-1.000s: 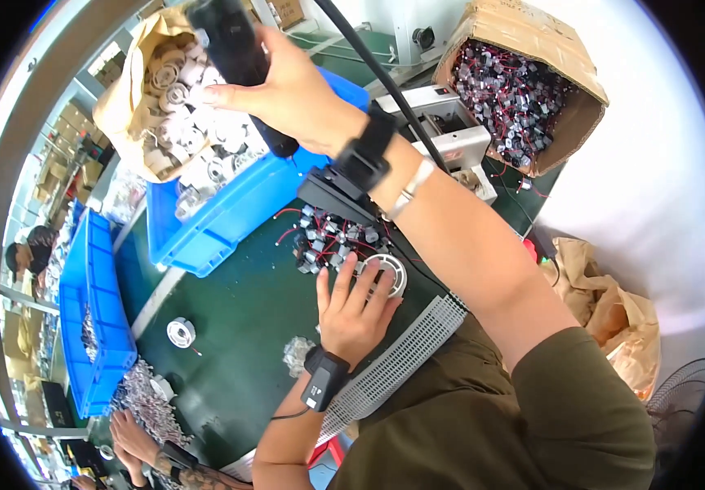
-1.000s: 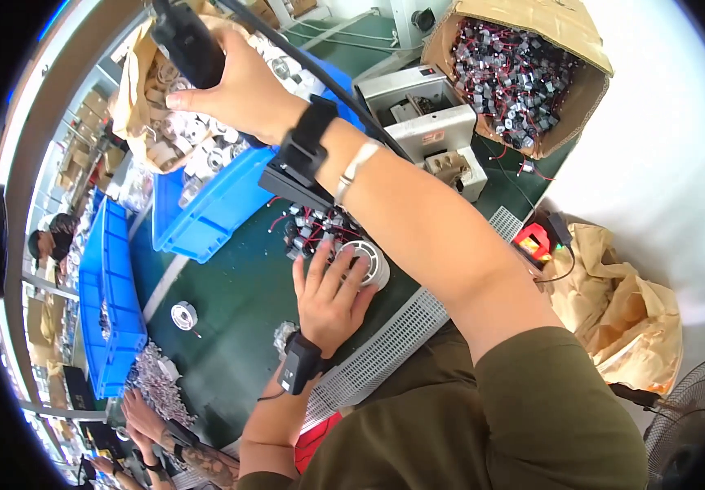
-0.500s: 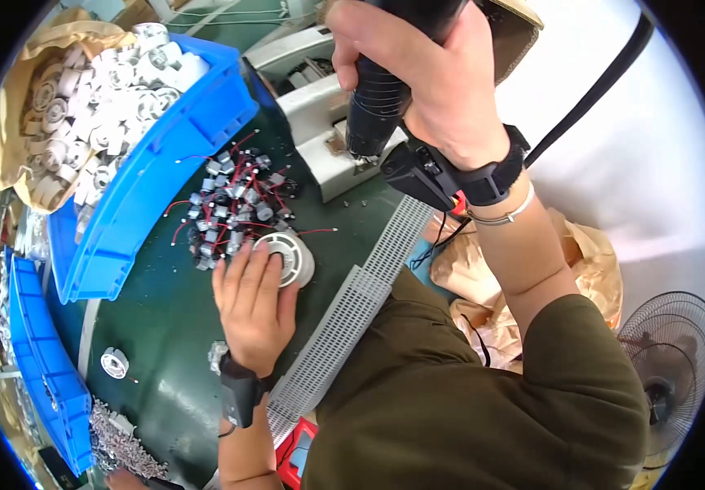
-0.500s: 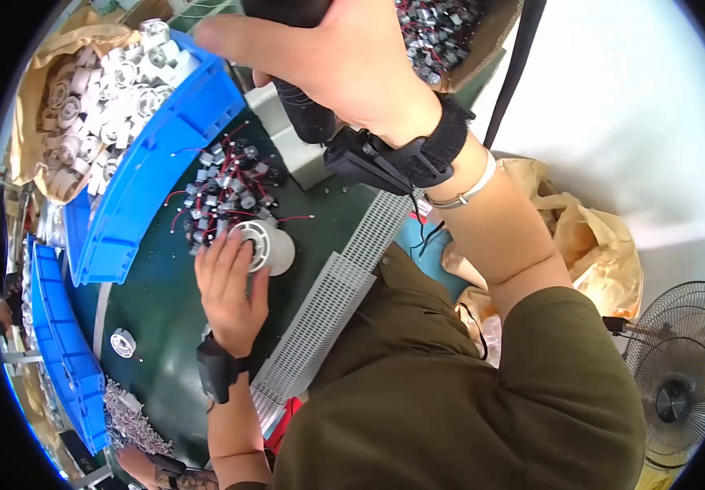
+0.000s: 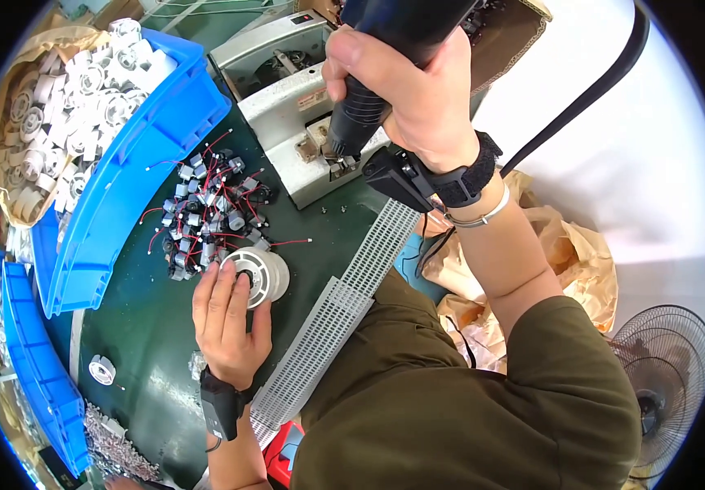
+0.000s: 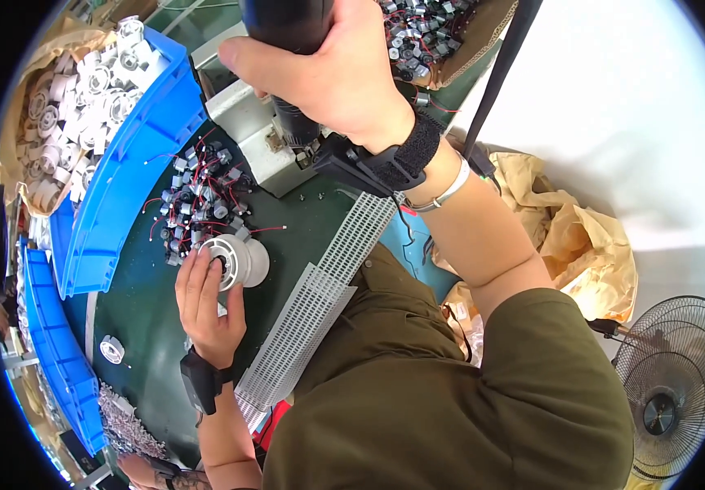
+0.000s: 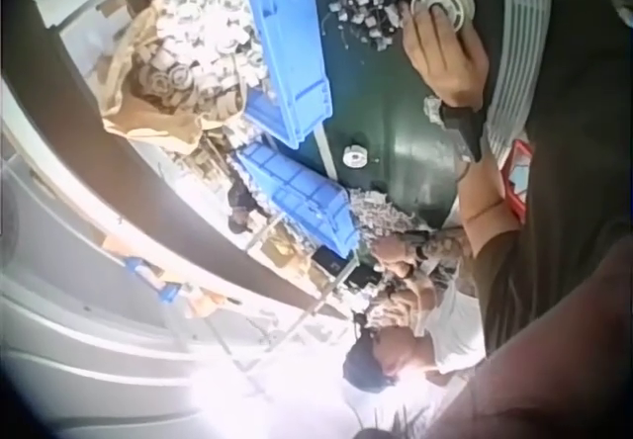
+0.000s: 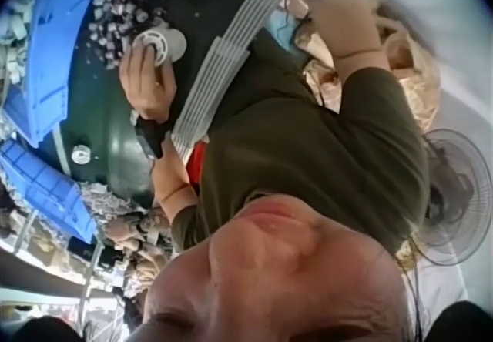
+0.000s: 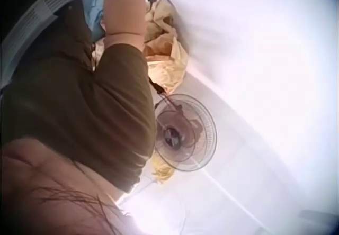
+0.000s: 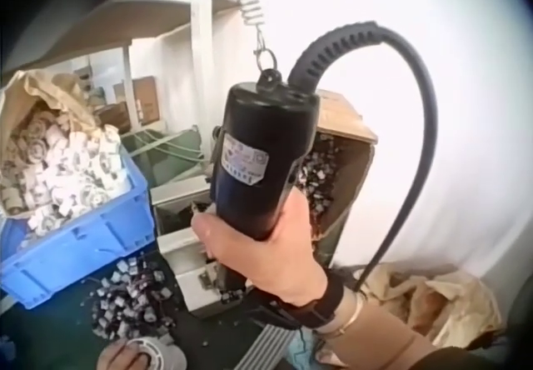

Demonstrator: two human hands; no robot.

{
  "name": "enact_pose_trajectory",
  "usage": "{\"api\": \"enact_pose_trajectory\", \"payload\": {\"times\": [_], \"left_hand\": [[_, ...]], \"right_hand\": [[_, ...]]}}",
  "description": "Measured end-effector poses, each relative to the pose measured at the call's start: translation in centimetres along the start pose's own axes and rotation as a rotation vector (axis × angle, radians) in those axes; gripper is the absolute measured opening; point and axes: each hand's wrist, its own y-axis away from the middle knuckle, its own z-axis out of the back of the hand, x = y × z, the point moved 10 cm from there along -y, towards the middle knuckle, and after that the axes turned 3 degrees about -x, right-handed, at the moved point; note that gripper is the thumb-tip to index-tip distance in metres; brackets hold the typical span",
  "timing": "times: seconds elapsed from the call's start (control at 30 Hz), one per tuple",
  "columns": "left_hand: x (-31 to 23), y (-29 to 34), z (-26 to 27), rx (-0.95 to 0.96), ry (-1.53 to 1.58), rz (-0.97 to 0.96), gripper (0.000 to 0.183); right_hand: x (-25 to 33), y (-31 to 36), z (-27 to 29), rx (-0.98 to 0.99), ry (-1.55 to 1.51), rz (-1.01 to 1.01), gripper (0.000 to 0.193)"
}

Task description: The person picks up a motor and a plastic housing, inserts the motor into the housing, and secures it using a power screwdriver before repeating the process.

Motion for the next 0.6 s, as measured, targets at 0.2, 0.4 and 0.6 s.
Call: {"api": "enact_pose_trajectory", "payload": {"times": [0.2, 0.4, 0.6], "left_hand": [[0.1, -0.2, -0.2, 0.003, 0.013, 0.005, 0.038], [0.1, -0.1, -0.2, -0.004, 0.009, 0.007, 0.039], [0.3, 0.0, -0.2, -0.004, 0.004, 0.017, 0.039]], "right_hand": [[3.8, 0.6, -2.1, 0.262, 0.048, 0.646, 0.014], [3.0, 0.6, -1.5, 0.264, 0.025, 0.636, 0.012], [3.0, 1.0, -1.6, 0.269, 0.054, 0.624, 0.012]]}}
